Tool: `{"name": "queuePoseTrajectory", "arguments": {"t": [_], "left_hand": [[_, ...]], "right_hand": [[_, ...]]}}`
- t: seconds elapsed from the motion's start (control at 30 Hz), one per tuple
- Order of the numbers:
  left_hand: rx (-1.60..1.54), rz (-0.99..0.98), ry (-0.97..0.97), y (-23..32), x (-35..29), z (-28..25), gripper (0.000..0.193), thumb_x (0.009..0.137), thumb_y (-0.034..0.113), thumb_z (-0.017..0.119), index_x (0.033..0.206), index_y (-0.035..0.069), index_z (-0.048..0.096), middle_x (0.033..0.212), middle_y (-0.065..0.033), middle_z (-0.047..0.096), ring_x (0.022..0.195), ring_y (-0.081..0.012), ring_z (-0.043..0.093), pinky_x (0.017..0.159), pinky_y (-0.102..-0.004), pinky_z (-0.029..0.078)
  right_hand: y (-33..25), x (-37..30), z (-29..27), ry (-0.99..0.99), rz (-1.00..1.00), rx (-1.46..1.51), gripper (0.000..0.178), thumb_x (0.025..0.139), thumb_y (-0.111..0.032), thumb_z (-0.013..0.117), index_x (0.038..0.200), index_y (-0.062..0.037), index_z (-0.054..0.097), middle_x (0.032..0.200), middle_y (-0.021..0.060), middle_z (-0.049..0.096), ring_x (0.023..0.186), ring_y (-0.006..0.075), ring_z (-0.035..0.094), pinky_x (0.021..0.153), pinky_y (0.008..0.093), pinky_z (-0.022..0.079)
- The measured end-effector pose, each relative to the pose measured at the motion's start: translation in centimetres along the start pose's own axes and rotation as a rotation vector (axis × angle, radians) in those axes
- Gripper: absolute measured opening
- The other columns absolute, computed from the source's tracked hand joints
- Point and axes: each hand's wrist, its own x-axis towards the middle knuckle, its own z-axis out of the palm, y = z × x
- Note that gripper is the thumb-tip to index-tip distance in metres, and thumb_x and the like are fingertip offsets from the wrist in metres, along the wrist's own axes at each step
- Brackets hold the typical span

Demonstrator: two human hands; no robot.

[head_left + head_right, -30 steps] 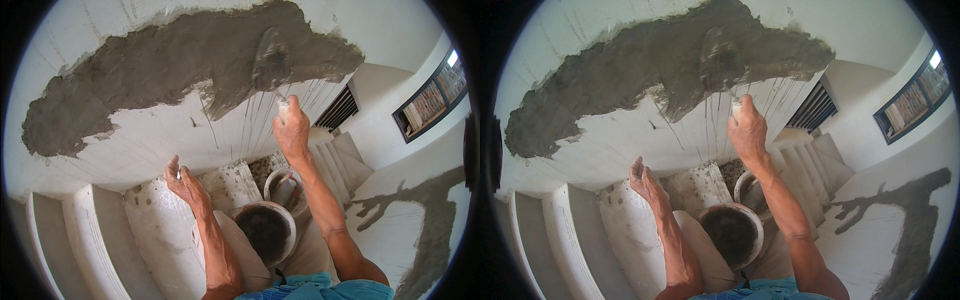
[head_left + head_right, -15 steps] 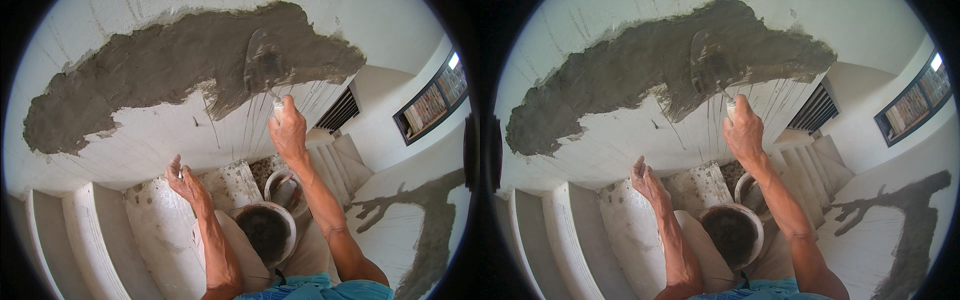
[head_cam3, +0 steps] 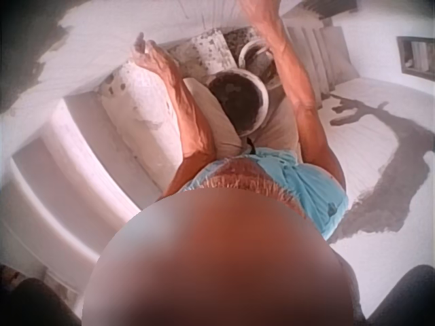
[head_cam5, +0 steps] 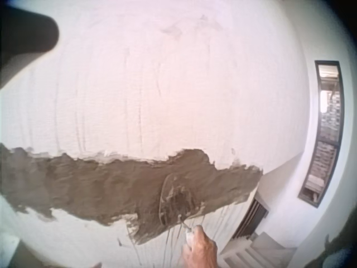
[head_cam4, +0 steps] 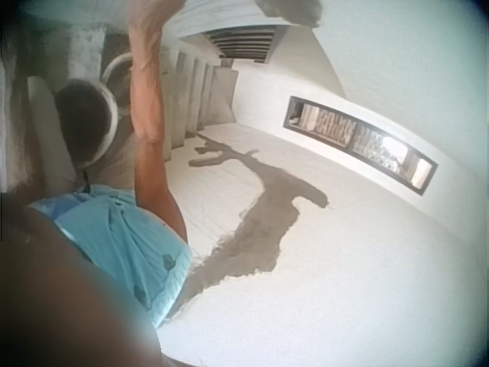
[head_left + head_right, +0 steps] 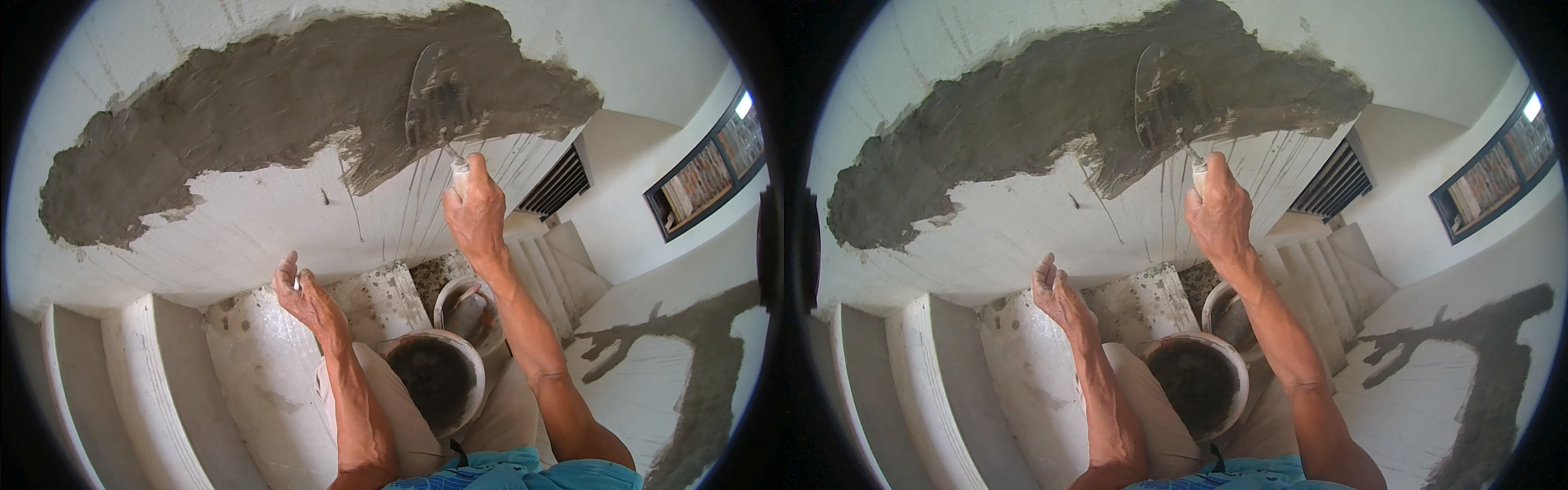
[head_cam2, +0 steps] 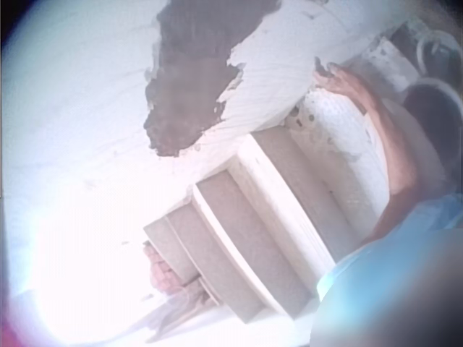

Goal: The person applies plaster to a wall above a staircase using a trowel. They repeatedly scoop plaster from a bucket and spread it onto the wall surface.

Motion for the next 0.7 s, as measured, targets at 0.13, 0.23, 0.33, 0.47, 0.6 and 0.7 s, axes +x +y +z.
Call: {"name": "queuePoseTrajectory", "arguments": {"t": [0.13, 0.23, 0.33, 0.47, 0.6, 0.7], "left_hand": [[0.008, 0.001, -0.01, -0.2, 0.0, 0.2, 0.044, 0.09, 0.006, 0.048, 0.131, -0.006, 0.059, 0.133, -0.0244, 0.059, 0.127, -0.0354, 0.055, 0.109, -0.0429, 0.042], [0.003, 0.006, -0.011, -0.3, -0.1, 0.2, 0.043, 0.09, 0.007, 0.049, 0.13, -0.006, 0.059, 0.133, -0.0245, 0.059, 0.127, -0.0355, 0.055, 0.109, -0.0428, 0.042], [0.01, 0.008, -0.014, -0.3, -0.1, 0.1, 0.043, 0.09, 0.007, 0.048, 0.13, -0.006, 0.059, 0.133, -0.0245, 0.059, 0.127, -0.0356, 0.055, 0.109, -0.0431, 0.042], [0.009, 0.031, -0.005, -0.4, 0.0, -0.1, 0.043, 0.09, 0.006, 0.048, 0.13, -0.006, 0.059, 0.132, -0.0247, 0.059, 0.127, -0.0354, 0.055, 0.109, -0.0435, 0.042], [0.023, 0.013, -0.003, -0.3, 0.2, 0.1, 0.044, 0.088, 0.005, 0.048, 0.129, -0.007, 0.059, 0.132, -0.0243, 0.059, 0.127, -0.0356, 0.055, 0.108, -0.044, 0.042], [0.05, 0.032, -0.01, -0.7, 0.3, -0.1, 0.044, 0.087, 0.004, 0.048, 0.128, -0.007, 0.059, 0.131, -0.024, 0.06, 0.127, -0.0359, 0.055, 0.108, -0.0439, 0.042]], "right_hand": [[0.0, -1.8, 0.4, -0.066, -0.047, -0.046, 0.025, 0.077, 0.008, 0.062, 0.097, 0.0014, 0.048, 0.072, 0.02, 0.059, 0.064, 0.0379, 0.067, 0.055, 0.0446, 0.052], [-0.2, -2.9, 0.1, -0.13, -0.056, 0.018, 0.024, 0.077, 0.008, 0.062, 0.096, 0.0014, 0.049, 0.073, 0.0204, 0.059, 0.064, 0.0381, 0.067, 0.055, 0.0444, 0.053], [0.1, -1.9, -0.4, -0.036, -0.058, 0.01, 0.024, 0.077, 0.006, 0.061, 0.097, 0.0014, 0.049, 0.074, 0.0206, 0.06, 0.063, 0.0382, 0.066, 0.055, 0.0451, 0.052], [0.3, -0.2, -0.2, -0.008, -0.027, -0.035, 0.024, 0.078, 0.006, 0.061, 0.097, 0.0011, 0.047, 0.074, 0.0203, 0.059, 0.064, 0.0394, 0.065, 0.056, 0.0459, 0.052], [0.3, -2.3, 1.3, -0.136, -0.112, -0.011, 0.024, 0.078, 0.006, 0.061, 0.097, 0.0003, 0.047, 0.074, 0.0203, 0.059, 0.065, 0.0404, 0.065, 0.056, 0.0465, 0.052], [-0.5, -3.8, 1.4, -0.174, -0.16, 0.021, 0.025, 0.078, 0.006, 0.063, 0.095, -0.0009, 0.047, 0.076, 0.0199, 0.06, 0.066, 0.0394, 0.066, 0.057, 0.0454, 0.053]]}}
